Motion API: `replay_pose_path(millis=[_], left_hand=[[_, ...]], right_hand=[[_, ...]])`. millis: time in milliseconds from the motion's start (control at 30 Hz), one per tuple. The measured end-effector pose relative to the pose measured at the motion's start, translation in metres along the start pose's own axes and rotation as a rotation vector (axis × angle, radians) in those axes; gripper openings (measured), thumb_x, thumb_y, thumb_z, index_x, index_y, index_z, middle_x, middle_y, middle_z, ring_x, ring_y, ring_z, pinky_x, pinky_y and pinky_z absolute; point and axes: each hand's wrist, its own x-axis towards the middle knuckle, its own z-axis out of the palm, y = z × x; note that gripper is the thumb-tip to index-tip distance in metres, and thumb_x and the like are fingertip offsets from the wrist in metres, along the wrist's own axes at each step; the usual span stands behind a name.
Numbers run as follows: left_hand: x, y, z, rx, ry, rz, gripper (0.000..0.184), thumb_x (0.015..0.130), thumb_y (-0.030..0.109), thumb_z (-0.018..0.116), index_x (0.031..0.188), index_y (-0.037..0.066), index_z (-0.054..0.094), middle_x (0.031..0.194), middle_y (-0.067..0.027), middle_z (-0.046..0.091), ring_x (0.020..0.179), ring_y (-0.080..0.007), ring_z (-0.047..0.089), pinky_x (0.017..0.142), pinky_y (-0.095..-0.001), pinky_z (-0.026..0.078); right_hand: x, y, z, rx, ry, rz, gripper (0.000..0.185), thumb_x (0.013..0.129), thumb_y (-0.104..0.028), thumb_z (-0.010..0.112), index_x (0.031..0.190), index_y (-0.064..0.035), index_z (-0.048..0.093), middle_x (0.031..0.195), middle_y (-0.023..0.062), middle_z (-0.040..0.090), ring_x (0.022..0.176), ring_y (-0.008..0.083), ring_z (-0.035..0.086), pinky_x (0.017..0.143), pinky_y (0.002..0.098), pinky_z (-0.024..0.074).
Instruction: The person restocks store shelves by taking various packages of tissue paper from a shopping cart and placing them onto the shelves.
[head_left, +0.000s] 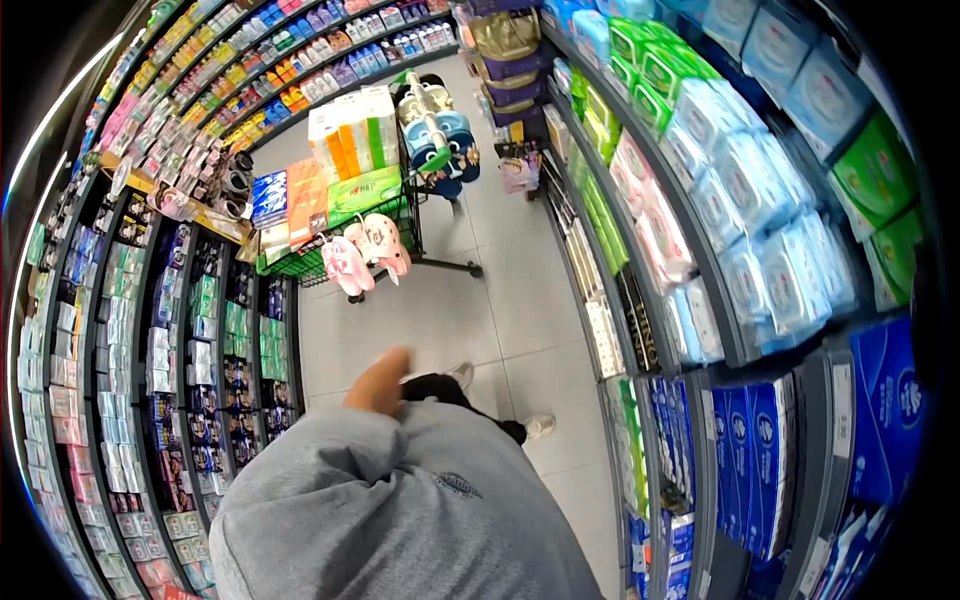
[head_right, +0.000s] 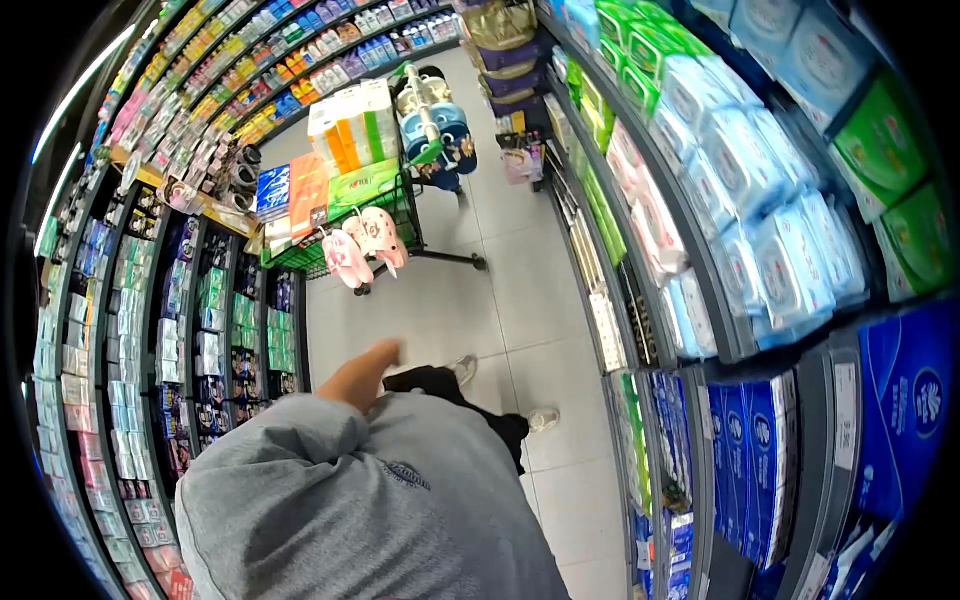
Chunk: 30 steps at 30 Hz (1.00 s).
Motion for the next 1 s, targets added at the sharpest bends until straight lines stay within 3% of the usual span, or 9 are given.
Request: replay_pose_path(millis=[67, 200, 267, 367, 433, 467, 533, 833, 1000], left_hand=[[-0.098, -0.045, -0.01, -0.043, 0.059, -0.494, 0.038, 0.075, 0.026, 0.067, 0.109, 0.01, 0.066, 0.116, -0.0147, 0.061, 0.107, -0.0315, 0.058, 0.09, -0.043, 0.045], [-0.144, -0.107, -0.006, -0.811, 0.041, -0.675, 0.038, 0.069, 0.03, 0.069, 0.092, 0.0, 0.069, 0.102, -0.0215, 0.065, 0.099, -0.0332, 0.061, 0.087, -0.0388, 0.048], [-0.128, -0.131, 0.003, -0.563, 0.175, -0.559, 0.041, 0.069, 0.028, 0.069, 0.095, -0.003, 0.067, 0.099, -0.0224, 0.065, 0.093, -0.0331, 0.063, 0.086, -0.0371, 0.048], [-0.089, -0.172, -0.022, -0.68, 0.554, -0.527, 0.042, 0.07, 0.024, 0.067, 0.102, -0.003, 0.064, 0.096, -0.0218, 0.065, 0.091, -0.0316, 0.063, 0.084, -0.0385, 0.049], [-0.07, -0.202, -0.069, -0.808, 0.815, -0.5, 0.042, 0.07, 0.022, 0.067, 0.104, -0.003, 0.063, 0.094, -0.0202, 0.066, 0.091, -0.0312, 0.063, 0.082, -0.0378, 0.049], [-0.064, -0.225, -0.088, -0.83, 0.92, -0.494, 0.042, 0.071, 0.022, 0.067, 0.105, -0.002, 0.063, 0.094, -0.0194, 0.066, 0.091, -0.0311, 0.063, 0.082, -0.0374, 0.049], [-0.038, -0.279, -0.12, -0.918, 1.165, -0.481, 0.041, 0.072, 0.023, 0.068, 0.103, -0.003, 0.063, 0.091, -0.0183, 0.066, 0.087, -0.0302, 0.064, 0.078, -0.0369, 0.049], [0.042, -0.486, -0.238, -1.342, 1.21, -0.579, 0.066, 0.071, 0.038, 0.074, 0.115, -0.007, 0.057, 0.109, -0.0202, 0.062, 0.101, -0.0276, 0.059, 0.088, -0.0344, 0.045], [0.094, -0.552, -0.257, -1.437, 1.205, -0.557, 0.087, 0.065, 0.046, 0.077, 0.126, -0.009, 0.047, 0.124, -0.0253, 0.053, 0.112, -0.032, 0.054, 0.095, -0.037, 0.04]], right_hand=[[0.007, -0.011, -0.021, 0.331, 0.047, 0.097, 0.02, 0.086, -0.025, 0.056, 0.086, -0.0047, 0.056, 0.068, 0.011, 0.057, 0.055, 0.0243, 0.054, 0.046, 0.0366, 0.0454], [0.045, -0.122, -0.028, 0.544, 0.004, 0.025, 0.017, 0.084, -0.02, 0.06, 0.086, -0.0043, 0.055, 0.069, 0.0132, 0.056, 0.057, 0.027, 0.056, 0.046, 0.0367, 0.0467], [0.011, -0.237, 0.004, 0.139, 0.049, -0.151, 0.011, 0.084, -0.017, 0.053, 0.085, -0.0066, 0.058, 0.066, 0.0097, 0.056, 0.054, 0.0219, 0.056, 0.044, 0.0348, 0.046], [-0.009, -0.372, 0.068, -0.064, -0.235, -0.52, 0.025, 0.082, -0.018, 0.056, 0.061, -0.0083, 0.049, 0.054, 0.0047, 0.05, 0.045, 0.0194, 0.051, 0.04, 0.0327, 0.0419], [0.01, -0.434, 0.126, -0.329, -0.24, -1.343, 0.023, 0.084, -0.018, 0.056, 0.064, -0.0066, 0.053, 0.055, 0.0043, 0.052, 0.044, 0.0175, 0.051, 0.04, 0.0302, 0.0401], [-0.105, -0.474, 0.168, -0.29, -0.134, -0.87, 0.017, 0.086, -0.018, 0.056, 0.076, -0.0042, 0.06, 0.062, 0.0053, 0.058, 0.05, 0.0158, 0.055, 0.042, 0.0276, 0.041], [-0.106, -0.504, 0.245, -0.1, -0.118, -0.863, 0.018, 0.087, -0.015, 0.055, 0.098, -0.0029, 0.061, 0.072, 0.0063, 0.064, 0.056, 0.0116, 0.058, 0.045, 0.0245, 0.0443], [-0.145, -0.37, 0.587, -0.508, -0.269, -1.08, 0.016, 0.086, -0.015, 0.058, 0.089, 0.0, 0.064, 0.07, 0.0068, 0.064, 0.065, 0.0146, 0.06, 0.058, 0.0279, 0.0498], [-0.35, -0.413, 0.656, -0.902, -0.498, -1.208, 0.024, 0.082, -0.018, 0.063, 0.097, 0.0, 0.064, 0.07, 0.0115, 0.064, 0.066, 0.0163, 0.06, 0.063, 0.0304, 0.0482]])
